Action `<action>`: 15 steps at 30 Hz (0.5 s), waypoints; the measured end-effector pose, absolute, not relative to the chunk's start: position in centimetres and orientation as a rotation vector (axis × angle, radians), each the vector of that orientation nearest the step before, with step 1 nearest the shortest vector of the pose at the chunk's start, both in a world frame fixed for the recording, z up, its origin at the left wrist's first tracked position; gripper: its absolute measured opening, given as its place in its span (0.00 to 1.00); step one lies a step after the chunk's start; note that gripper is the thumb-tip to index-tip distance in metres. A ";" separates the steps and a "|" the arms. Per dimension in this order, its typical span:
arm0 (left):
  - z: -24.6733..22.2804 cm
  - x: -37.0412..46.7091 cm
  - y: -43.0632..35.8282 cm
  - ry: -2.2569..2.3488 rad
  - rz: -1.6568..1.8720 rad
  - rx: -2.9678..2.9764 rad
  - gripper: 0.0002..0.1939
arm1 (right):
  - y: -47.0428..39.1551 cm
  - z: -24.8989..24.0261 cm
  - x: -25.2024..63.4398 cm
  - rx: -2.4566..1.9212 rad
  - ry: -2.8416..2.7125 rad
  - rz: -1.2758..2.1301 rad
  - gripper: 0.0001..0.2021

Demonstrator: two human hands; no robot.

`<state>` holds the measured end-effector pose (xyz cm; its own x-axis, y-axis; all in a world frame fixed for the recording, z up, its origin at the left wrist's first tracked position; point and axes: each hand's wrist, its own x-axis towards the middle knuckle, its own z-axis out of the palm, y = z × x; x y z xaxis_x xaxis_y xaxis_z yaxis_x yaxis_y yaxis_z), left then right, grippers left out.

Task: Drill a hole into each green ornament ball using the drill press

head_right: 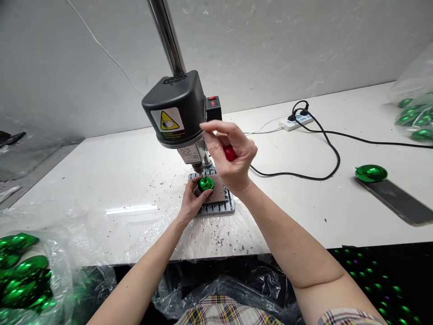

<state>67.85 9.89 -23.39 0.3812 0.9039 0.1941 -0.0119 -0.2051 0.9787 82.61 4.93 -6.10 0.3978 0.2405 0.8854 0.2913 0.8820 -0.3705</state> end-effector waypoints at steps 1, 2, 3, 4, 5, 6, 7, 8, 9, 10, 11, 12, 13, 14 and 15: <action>-23.4 67.9 9.9 0.820 1.041 1.535 0.27 | 4.8 -6.5 82.6 -0.522 -1.184 -0.058 0.09; -23.5 67.9 9.9 0.813 1.043 1.535 0.27 | 4.7 -7.0 82.6 -0.524 -1.189 -0.090 0.10; -23.4 67.9 9.9 0.809 1.048 1.536 0.27 | 4.7 -7.5 82.7 -0.528 -1.194 -0.126 0.11; -23.4 67.9 9.8 0.809 1.054 1.541 0.26 | 4.6 -8.0 82.8 -0.532 -1.199 -0.162 0.12; -23.3 67.9 9.8 0.811 1.059 1.547 0.26 | 4.6 -8.5 82.9 -0.535 -1.205 -0.200 0.12; -23.2 67.9 9.8 0.814 1.066 1.554 0.26 | 4.6 -9.0 83.0 -0.534 -1.215 -0.241 0.13; -23.2 67.9 9.8 0.817 1.073 1.560 0.26 | 4.6 -9.4 83.1 -0.527 -1.231 -0.278 0.14; -23.1 67.9 9.7 0.819 1.079 1.565 0.26 | 4.5 -9.8 83.2 -0.518 -1.249 -0.309 0.15; -23.0 67.9 9.7 0.819 1.085 1.569 0.26 | 4.6 -10.2 83.2 -0.509 -1.262 -0.331 0.16; -22.9 67.9 9.7 0.820 1.091 1.572 0.26 | 4.6 -10.4 83.3 -0.499 -1.274 -0.341 0.16; -22.8 67.9 9.7 0.823 1.097 1.574 0.26 | 4.7 -10.6 83.4 -0.485 -1.286 -0.342 0.16; -22.8 67.9 9.7 0.825 1.103 1.575 0.26 | 4.7 -10.7 83.5 -0.467 -1.297 -0.344 0.16; -22.7 67.9 9.7 0.827 1.107 1.573 0.26 | 4.8 -10.8 83.5 -0.450 -1.307 -0.353 0.16; -22.7 67.9 9.7 0.828 1.111 1.568 0.26 | 4.9 -10.9 83.6 -0.437 -1.322 -0.368 0.16; -22.7 67.9 9.7 0.828 1.112 1.561 0.26 | 4.9 -11.0 83.7 -0.425 -1.340 -0.384 0.15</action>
<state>67.93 9.67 -22.68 0.3408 0.9062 0.2504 -0.0197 -0.2594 0.9656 83.67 4.93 -11.00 0.1891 -0.0238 0.9817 0.4996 0.8630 -0.0754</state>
